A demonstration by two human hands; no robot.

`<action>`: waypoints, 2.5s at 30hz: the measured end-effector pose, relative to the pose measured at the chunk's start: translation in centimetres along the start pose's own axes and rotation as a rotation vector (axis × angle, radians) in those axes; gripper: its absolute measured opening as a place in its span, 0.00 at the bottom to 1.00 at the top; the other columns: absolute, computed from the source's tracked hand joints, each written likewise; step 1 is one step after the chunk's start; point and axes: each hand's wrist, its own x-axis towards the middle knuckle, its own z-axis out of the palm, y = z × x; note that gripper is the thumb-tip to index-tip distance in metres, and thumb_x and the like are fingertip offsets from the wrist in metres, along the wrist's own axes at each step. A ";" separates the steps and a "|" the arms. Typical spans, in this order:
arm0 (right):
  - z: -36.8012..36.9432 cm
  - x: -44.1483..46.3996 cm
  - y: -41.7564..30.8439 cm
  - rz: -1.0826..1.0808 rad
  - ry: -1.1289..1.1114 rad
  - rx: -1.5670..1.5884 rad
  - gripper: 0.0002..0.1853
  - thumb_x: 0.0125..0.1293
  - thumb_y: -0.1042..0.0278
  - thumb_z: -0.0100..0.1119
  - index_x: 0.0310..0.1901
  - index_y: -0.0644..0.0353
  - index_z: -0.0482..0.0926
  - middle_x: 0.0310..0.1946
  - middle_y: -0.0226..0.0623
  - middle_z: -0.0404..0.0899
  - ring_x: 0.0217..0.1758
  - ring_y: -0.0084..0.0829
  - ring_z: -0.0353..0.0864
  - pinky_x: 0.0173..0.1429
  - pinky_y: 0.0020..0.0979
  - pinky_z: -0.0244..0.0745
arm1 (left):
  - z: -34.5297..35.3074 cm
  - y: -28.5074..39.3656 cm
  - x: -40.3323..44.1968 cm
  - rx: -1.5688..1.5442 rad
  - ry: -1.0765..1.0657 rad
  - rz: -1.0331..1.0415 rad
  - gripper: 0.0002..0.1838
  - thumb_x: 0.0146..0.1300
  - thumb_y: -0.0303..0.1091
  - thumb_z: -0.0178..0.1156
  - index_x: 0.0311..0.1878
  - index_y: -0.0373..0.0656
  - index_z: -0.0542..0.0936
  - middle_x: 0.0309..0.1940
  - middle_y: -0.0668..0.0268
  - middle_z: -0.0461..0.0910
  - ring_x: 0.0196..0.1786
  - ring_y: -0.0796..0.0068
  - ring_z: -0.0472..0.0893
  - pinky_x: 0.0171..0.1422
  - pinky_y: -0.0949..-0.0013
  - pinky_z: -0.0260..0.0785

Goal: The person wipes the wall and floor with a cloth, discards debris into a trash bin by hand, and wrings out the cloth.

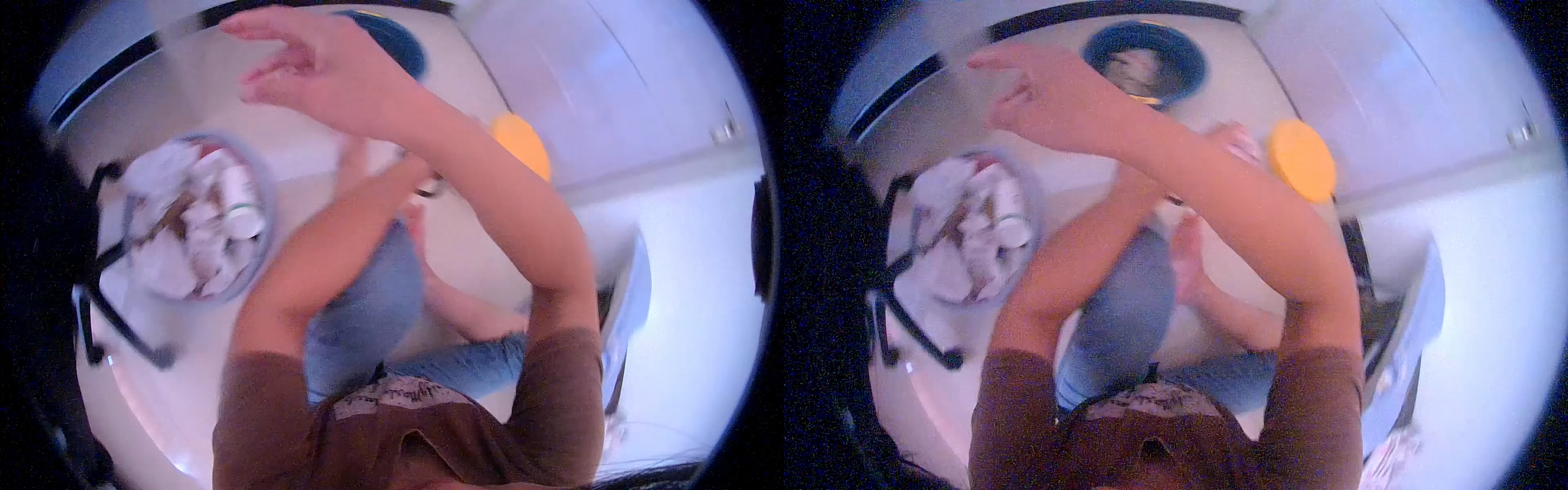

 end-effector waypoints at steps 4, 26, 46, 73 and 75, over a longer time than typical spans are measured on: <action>-9.0 -6.6 2.6 0.045 0.273 0.032 0.11 0.62 0.68 0.59 0.40 0.67 0.82 0.32 0.38 0.84 0.36 0.22 0.83 0.43 0.23 0.77 | -2.3 -1.3 0.3 -0.237 0.194 0.174 0.23 0.55 0.36 0.62 0.54 0.41 0.72 0.45 0.67 0.77 0.45 0.74 0.77 0.50 0.69 0.71; -5.1 -41.4 29.2 0.674 -0.173 -0.749 0.08 0.60 0.68 0.51 0.36 0.60 0.78 0.37 0.43 0.73 0.42 0.44 0.77 0.44 0.43 0.74 | -0.9 3.7 0.9 -0.306 0.022 -0.193 0.30 0.51 0.28 0.63 0.60 0.40 0.67 0.47 0.68 0.73 0.50 0.79 0.73 0.54 0.74 0.68; -6.0 -40.5 31.3 1.357 0.086 -0.847 0.10 0.58 0.63 0.55 0.36 0.59 0.81 0.39 0.43 0.80 0.41 0.42 0.82 0.43 0.43 0.77 | -2.0 3.1 -0.3 -0.335 0.045 -0.213 0.29 0.52 0.27 0.63 0.59 0.40 0.67 0.47 0.69 0.73 0.50 0.79 0.73 0.54 0.74 0.68; -18.0 -19.3 9.5 0.755 0.471 0.481 0.07 0.64 0.72 0.53 0.36 0.67 0.77 0.37 0.40 0.79 0.39 0.31 0.81 0.47 0.33 0.80 | -1.4 -0.3 0.2 -0.217 -0.001 -0.414 0.21 0.50 0.38 0.68 0.46 0.44 0.73 0.32 0.71 0.78 0.33 0.79 0.78 0.36 0.71 0.74; -17.0 -14.2 6.7 0.680 0.393 0.455 0.06 0.65 0.72 0.53 0.35 0.67 0.76 0.37 0.40 0.79 0.38 0.31 0.81 0.47 0.33 0.80 | -1.2 1.2 0.0 -0.051 -0.011 -0.476 0.16 0.52 0.41 0.65 0.40 0.45 0.75 0.27 0.69 0.79 0.29 0.76 0.79 0.32 0.69 0.73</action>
